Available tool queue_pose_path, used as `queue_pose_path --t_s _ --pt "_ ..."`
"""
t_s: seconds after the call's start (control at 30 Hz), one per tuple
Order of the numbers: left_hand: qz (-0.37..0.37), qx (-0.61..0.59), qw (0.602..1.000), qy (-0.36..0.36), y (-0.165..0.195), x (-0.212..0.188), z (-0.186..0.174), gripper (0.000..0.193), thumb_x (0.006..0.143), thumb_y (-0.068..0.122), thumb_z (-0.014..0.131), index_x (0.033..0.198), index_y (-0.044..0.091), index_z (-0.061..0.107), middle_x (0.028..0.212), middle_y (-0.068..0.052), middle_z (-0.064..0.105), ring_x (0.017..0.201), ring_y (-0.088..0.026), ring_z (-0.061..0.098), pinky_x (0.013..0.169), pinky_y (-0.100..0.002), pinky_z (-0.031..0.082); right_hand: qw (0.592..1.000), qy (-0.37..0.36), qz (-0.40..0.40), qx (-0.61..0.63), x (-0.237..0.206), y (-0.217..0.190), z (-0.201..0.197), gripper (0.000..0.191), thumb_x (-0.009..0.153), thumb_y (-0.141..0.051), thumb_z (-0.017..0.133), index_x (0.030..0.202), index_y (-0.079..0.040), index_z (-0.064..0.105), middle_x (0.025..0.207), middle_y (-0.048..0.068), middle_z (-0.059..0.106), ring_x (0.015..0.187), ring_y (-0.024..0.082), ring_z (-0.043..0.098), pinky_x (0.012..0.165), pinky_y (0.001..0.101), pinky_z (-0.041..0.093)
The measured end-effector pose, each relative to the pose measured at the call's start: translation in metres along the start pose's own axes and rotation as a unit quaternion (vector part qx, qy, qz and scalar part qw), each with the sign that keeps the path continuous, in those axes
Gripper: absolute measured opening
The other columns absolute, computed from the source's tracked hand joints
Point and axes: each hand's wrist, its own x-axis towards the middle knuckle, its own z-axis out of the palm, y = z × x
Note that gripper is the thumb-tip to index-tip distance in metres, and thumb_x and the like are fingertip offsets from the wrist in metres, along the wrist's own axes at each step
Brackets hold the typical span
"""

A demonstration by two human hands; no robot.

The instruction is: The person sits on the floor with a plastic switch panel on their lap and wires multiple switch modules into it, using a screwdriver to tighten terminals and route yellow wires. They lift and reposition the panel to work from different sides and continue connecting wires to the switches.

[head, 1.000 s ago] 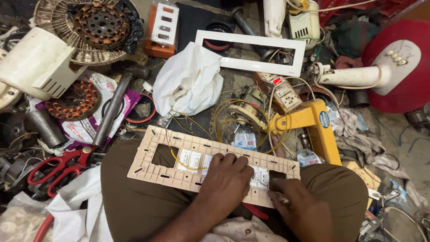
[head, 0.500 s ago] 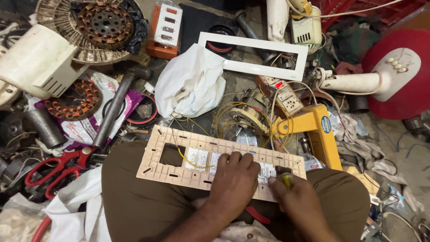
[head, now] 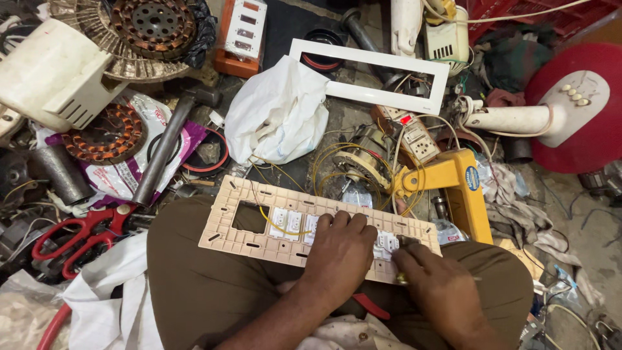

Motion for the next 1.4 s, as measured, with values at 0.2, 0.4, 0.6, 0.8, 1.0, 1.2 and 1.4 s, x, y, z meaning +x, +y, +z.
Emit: queue_pose_path --t_s 0.2,0.4,0.6,0.8,1.0,1.2,1.4 --pt "-0.004 0.000 1.000 0.005 -0.001 0.001 0.000 0.005 0.080 0.013 0.068 0.084 0.009 0.069 0.090 -0.008 0.063 0.092 -0.029 0.058 0.082 -0.046 0.041 0.996 0.035 0.056 0.058 0.007 -0.009 0.008 0.027 0.075 -0.020 0.075 0.101 -0.014 0.071 0.096 0.006 0.074 0.074 0.031 0.071 0.063 0.0398 0.054" --pt "-0.002 0.009 1.000 0.014 -0.003 -0.001 0.004 0.004 0.080 0.013 0.069 0.084 0.010 0.069 0.092 -0.007 0.063 0.094 -0.029 0.058 0.083 -0.045 0.042 0.590 -0.098 0.528 0.603 0.009 0.010 0.043 0.013 0.088 -0.016 0.074 0.083 -0.004 0.070 0.067 0.003 0.065 0.049 0.010 0.049 0.044 0.0282 0.038" --pt "0.006 0.005 1.000 0.019 -0.006 -0.001 -0.001 0.010 0.077 0.013 0.070 0.085 0.008 0.068 0.092 -0.009 0.063 0.095 -0.030 0.058 0.083 -0.045 0.042 0.603 -0.083 0.546 0.576 -0.001 0.027 0.046 0.029 0.093 -0.025 0.068 0.088 0.004 0.068 0.061 0.007 0.057 0.036 0.011 0.034 0.035 0.0301 0.024" --pt "0.042 -0.049 0.997 0.050 0.002 -0.001 -0.006 0.032 0.075 0.007 0.069 0.106 0.008 0.074 0.107 -0.012 0.063 0.104 -0.032 0.057 0.091 -0.050 0.040 0.664 -0.059 0.506 0.547 -0.004 0.018 0.044 0.019 0.093 -0.020 0.068 0.096 -0.002 0.071 0.061 0.006 0.060 0.035 0.011 0.035 0.034 0.0304 0.023" --pt "0.038 -0.067 0.997 0.009 0.011 0.012 0.004 0.007 0.081 0.015 0.072 0.086 0.011 0.075 0.105 -0.010 0.063 0.108 -0.034 0.056 0.101 -0.056 0.038 0.626 -0.080 0.512 0.583 -0.004 0.029 0.041 0.023 0.094 -0.019 0.066 0.104 0.002 0.070 0.065 0.008 0.059 0.034 0.012 0.034 0.033 0.0305 0.023" --pt "-0.030 -0.046 0.993 -0.102 0.013 0.031 0.015 0.006 0.086 0.016 0.071 0.087 0.010 0.073 0.104 -0.010 0.064 0.104 -0.034 0.059 0.086 -0.052 0.043 0.604 -0.083 0.504 0.612 -0.007 0.038 0.043 0.024 0.094 -0.016 0.064 0.109 0.002 0.068 0.070 0.010 0.061 0.034 0.012 0.034 0.032 0.0299 0.022" --pt "0.004 -0.061 0.986 -0.152 0.014 0.035 0.007 0.009 0.084 0.014 0.069 0.091 0.013 0.074 0.102 -0.008 0.065 0.101 -0.031 0.061 0.088 -0.051 0.043 0.657 -0.086 0.483 0.572 -0.013 0.037 0.047 0.027 0.091 -0.021 0.071 0.112 -0.003 0.072 0.069 0.008 0.065 0.039 0.010 0.039 0.036 0.0285 0.027"
